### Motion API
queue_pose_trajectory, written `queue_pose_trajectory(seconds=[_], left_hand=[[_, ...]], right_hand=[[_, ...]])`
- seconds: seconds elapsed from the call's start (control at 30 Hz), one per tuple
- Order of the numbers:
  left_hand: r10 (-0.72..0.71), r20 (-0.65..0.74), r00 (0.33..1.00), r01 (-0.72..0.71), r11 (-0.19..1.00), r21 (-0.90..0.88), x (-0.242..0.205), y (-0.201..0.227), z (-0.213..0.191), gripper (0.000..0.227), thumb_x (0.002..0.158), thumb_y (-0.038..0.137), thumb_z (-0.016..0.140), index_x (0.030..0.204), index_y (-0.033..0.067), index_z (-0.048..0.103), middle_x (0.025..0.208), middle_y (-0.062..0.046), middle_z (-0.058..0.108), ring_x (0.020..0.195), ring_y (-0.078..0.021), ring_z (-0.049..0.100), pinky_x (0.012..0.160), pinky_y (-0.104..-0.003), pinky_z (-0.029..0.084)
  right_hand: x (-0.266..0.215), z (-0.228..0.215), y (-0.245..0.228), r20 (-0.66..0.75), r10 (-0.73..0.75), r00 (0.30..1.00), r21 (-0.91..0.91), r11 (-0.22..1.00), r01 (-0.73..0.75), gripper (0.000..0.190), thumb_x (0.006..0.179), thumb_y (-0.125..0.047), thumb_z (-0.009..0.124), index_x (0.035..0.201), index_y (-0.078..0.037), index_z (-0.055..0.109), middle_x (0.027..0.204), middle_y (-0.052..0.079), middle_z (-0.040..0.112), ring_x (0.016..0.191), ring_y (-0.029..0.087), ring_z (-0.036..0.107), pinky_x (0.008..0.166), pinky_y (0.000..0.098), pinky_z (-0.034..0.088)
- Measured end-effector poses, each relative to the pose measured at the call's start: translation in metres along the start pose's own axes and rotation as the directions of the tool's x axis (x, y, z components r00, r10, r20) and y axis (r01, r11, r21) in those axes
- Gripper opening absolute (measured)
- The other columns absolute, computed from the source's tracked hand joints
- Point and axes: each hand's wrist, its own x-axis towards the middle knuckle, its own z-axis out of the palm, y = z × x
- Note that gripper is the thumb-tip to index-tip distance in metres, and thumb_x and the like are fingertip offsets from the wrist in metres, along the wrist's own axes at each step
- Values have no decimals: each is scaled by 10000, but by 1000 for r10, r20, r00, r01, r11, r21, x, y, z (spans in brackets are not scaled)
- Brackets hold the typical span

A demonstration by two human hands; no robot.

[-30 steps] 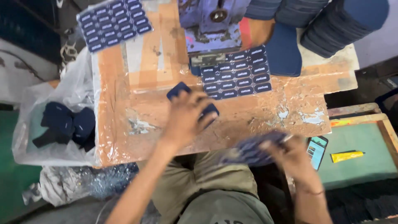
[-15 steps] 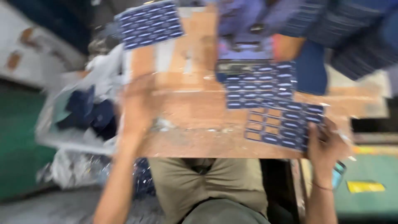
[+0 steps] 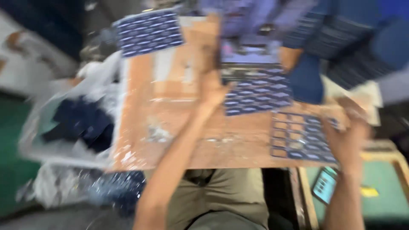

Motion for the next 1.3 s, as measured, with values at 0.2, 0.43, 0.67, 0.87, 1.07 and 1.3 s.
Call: queue_pose_trajectory(seconds=[0.2,0.43,0.67,0.87,1.07,1.3], left_hand=[[-42,-49,998,30,975,-220,-83,-34,-144,795,827,109,866,1470,-71,433,1302,-177,643,1195,-264,626,1024,-368,489],[-324,-115,939,331,942,53,-146,-24,-221,493,835,96,840,1260,-27,620,1013,-89,754,883,-153,721,758,-299,557],[-481,-116,869,485,875,4,-139,-32,-250,579,824,192,855,1321,2,626,1034,-162,750,861,-238,699,733,-391,545],[-53,-322,945,217,838,500,-140,8,-221,972,829,294,872,1583,-59,370,1523,-305,467,1391,-480,408,1164,-562,322],[324,86,942,-329,843,425,-104,38,-91,746,933,381,731,1510,5,443,1572,-228,420,1478,-469,323,1220,-605,245],[355,202,913,-409,810,422,-92,43,-70,670,994,449,578,1514,38,481,1594,-124,440,1499,-395,314,1204,-612,242]], right_hand=[[60,41,17,228,-108,968,79,993,92,447,825,-214,842,1224,-46,729,1309,194,696,1203,383,647,1034,455,521],[78,26,13,252,-144,957,169,980,103,355,815,-225,853,1116,-52,777,1128,183,741,1032,377,693,916,443,539],[-13,35,-75,116,-176,978,-132,973,190,262,970,-72,637,1224,-31,684,1240,141,702,1110,318,682,913,426,545],[-62,48,-164,342,-333,879,99,943,318,763,907,-541,598,1406,31,519,1525,232,442,1413,454,404,1167,568,274],[31,96,-138,308,-353,884,109,936,335,752,969,-508,601,1447,66,522,1525,264,466,1394,447,445,1183,556,318],[49,115,-132,242,-384,891,201,918,341,607,945,-421,688,1338,38,623,1423,202,590,1337,430,507,1121,499,420]])
